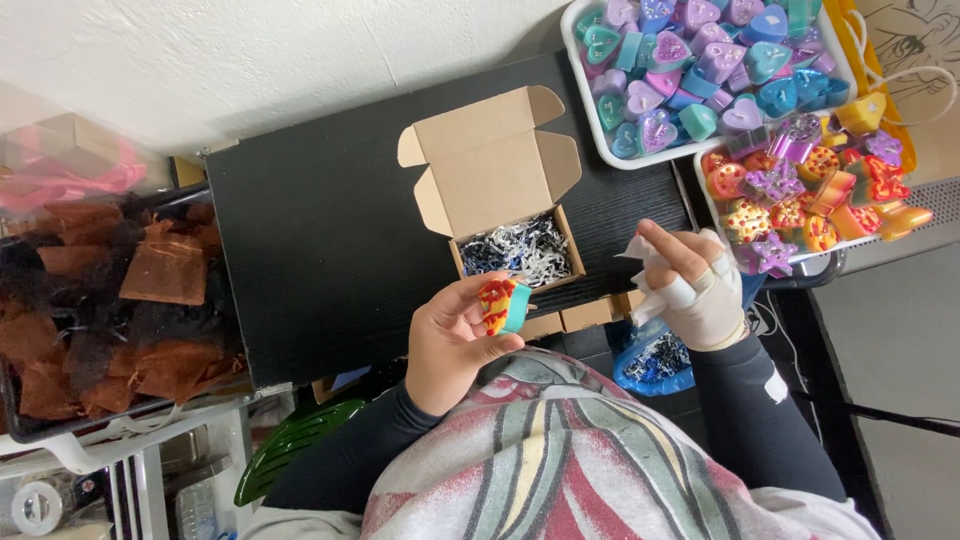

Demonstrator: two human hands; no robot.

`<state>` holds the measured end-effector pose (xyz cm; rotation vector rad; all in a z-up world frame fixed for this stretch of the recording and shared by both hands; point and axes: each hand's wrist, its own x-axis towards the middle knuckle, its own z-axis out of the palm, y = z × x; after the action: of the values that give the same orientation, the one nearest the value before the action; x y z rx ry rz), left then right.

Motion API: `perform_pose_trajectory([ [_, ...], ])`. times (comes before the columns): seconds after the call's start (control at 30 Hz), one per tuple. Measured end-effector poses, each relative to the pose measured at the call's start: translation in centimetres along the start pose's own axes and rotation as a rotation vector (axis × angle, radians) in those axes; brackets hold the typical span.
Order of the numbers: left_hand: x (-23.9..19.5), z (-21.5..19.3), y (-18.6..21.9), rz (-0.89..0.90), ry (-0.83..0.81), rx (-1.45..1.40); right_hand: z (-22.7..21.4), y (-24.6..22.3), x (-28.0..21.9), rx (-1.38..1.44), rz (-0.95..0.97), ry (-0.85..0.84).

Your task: Packaging small decorative pizza-shaped wax melts into small pouches and then into a cardboard box.

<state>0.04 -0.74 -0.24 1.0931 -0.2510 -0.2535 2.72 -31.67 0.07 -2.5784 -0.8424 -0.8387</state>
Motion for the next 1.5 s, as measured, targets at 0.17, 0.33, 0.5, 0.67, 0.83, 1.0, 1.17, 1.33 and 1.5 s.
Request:
perform_pose_trajectory([
  [0.17,0.3,0.2,-0.2,-0.007,-0.011,-0.007,0.4,0.8,-1.9,0.127,0.001,0.080],
  [0.33,0.5,0.4,-0.3,-0.005,-0.027,-0.001,0.1,0.7,-2.5,-0.123,-0.066,0.102],
  [0.5,0.7,0.5,-0.3,-0.013,-0.011,0.013,0.1,0.5,-1.7,-0.031,-0.021,0.063],
  [0.67,0.8,0.3,-0.5,-0.014,-0.011,0.004,0.3,0.4,-0.5,-0.064,0.081,0.020],
  [0.83,0.9,0.0,-0.4,-0.025,-0.001,0.027,0.1,0.0,2.0,-0.130,0.174,-0.149],
  [1.0,1.0,-0.3,-0.2,-0.037,0.011,0.038,1.9,1.0,-0.8,0.214,0.422,0.076],
  [1.17,1.3,-0.3,0.5,-0.059,-0.052,-0.008,1.4,1.1,-1.5,0.478,0.511,0.180],
  [1.33,2.3,1.0,1.2,-0.173,-0.242,-0.123,0.2,-0.1,-1.3,0.236,0.109,0.199],
  [1.5,4.0,3.3,0.2,-0.261,-0.507,-0.158,1.5,-0.1,-4.7,0.287,-0.169,0.378],
])
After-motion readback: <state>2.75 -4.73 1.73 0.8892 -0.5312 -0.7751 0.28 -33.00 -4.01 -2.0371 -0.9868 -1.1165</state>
